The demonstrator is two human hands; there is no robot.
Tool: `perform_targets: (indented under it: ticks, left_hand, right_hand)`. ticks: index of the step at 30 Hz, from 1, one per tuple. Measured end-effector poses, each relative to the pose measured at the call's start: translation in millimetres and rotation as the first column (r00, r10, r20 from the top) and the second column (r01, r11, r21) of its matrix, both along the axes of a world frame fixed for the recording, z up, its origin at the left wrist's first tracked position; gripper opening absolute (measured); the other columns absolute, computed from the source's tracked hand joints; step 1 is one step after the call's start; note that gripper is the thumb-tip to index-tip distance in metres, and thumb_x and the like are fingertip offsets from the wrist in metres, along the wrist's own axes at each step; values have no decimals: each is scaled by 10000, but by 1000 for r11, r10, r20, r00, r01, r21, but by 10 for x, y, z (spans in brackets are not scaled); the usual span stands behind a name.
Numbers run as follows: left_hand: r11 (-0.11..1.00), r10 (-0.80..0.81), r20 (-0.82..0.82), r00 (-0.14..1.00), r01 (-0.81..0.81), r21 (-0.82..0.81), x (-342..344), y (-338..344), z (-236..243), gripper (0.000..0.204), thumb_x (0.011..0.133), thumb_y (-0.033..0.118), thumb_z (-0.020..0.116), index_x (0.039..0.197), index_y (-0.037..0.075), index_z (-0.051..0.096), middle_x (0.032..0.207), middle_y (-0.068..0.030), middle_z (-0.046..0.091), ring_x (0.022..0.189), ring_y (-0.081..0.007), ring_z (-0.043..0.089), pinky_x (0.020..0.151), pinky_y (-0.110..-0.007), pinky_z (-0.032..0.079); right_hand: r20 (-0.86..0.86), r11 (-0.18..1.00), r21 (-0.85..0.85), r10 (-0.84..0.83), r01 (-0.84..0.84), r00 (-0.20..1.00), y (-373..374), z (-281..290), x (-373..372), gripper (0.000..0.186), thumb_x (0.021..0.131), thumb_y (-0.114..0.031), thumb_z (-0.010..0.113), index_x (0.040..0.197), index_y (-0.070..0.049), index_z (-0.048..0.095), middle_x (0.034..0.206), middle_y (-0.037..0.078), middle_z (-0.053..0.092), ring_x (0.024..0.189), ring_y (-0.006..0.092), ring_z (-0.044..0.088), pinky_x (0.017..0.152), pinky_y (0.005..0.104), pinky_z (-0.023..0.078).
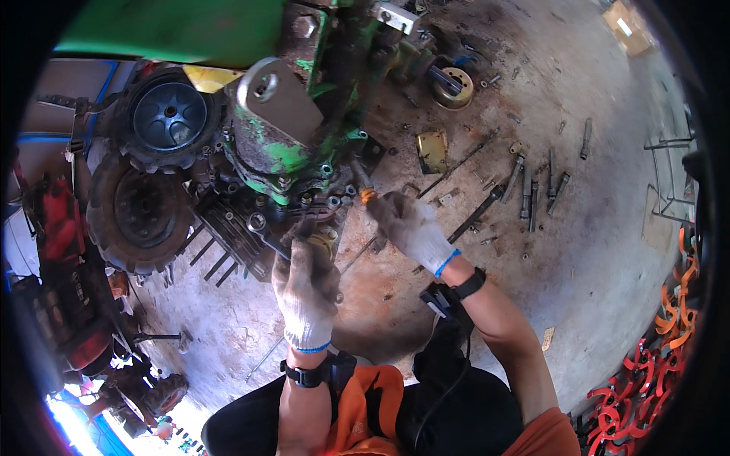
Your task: The person removes bolts from a green engine using a socket wrench and an impact driver, then detaches a metal housing. They place the housing on the floor and continue to remove additional bolts and components from the engine block.
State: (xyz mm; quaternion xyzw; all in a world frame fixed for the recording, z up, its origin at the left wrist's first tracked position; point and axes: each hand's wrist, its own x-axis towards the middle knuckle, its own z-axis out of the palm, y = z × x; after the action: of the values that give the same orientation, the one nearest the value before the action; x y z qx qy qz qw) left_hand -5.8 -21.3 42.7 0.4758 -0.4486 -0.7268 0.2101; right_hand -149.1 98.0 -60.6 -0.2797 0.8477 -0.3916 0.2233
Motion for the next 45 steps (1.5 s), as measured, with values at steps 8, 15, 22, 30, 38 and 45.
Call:
perform_targets:
  ticks: [8, 15, 22, 30, 38, 45]
  left_hand:
    - [1000, 25, 37, 999, -25, -14, 38, 22, 47, 369, 1149, 292, 622, 1429, 58, 678, 774, 71, 486, 558, -28, 365, 484, -215, 295]
    - [999, 41, -1, 999, -41, -7, 17, 15, 60, 372, 1146, 279, 625, 1430, 45, 675, 786, 54, 523, 529, -43, 392, 454, -233, 312]
    - [999, 33, 14, 999, -34, 33, 62, 56, 63, 359, 1155, 273, 613, 1443, 65, 669, 767, 76, 505, 547, -28, 374, 470, -207, 290]
    - [999, 37, 7, 999, -37, -1, 44, 55, 78, 350, 1149, 297, 628, 1416, 81, 698, 781, 70, 540, 545, -29, 404, 467, -204, 319]
    - [999, 26, 15, 1000, -27, 32, 46, 84, 68, 353, 1148, 285, 617, 1425, 78, 686, 770, 61, 521, 531, -41, 402, 462, -212, 332]
    - [998, 66, 15, 998, -66, 9, 38, 40, 47, 388, 1148, 283, 608, 1445, 39, 660, 764, 52, 509, 483, -52, 380, 416, -244, 300]
  right_hand:
    - [579, 955, -269, 60, 121, 813, -57, -97, -88, 396, 1081, -407, 710, 1017, -21, 771, 732, 91, 701, 560, 243, 677, 539, 410, 533]
    - [177, 1000, 1, -28, 29, 984, -54, -94, 9, 430, 1113, -445, 671, 1029, -31, 753, 727, 52, 687, 651, 165, 669, 611, 363, 538]
    - [829, 949, -145, -38, 280, 557, -40, -25, -104, 454, 1148, -421, 601, 1051, -8, 762, 703, 60, 689, 595, 134, 658, 581, 338, 534]
    - [-358, 999, -47, -12, -5, 934, 28, -16, -36, 356, 1043, -404, 733, 1018, -49, 730, 777, 146, 737, 694, 394, 724, 641, 457, 561]
    - [972, 871, -41, -78, 490, 222, -79, -127, 39, 313, 1113, -315, 648, 1086, -18, 744, 826, 91, 733, 666, 158, 666, 608, 364, 548]
    - [-392, 996, -53, 51, -78, 918, -19, -139, -42, 314, 1055, -331, 733, 1037, -18, 723, 767, 191, 701, 622, 288, 682, 599, 445, 560]
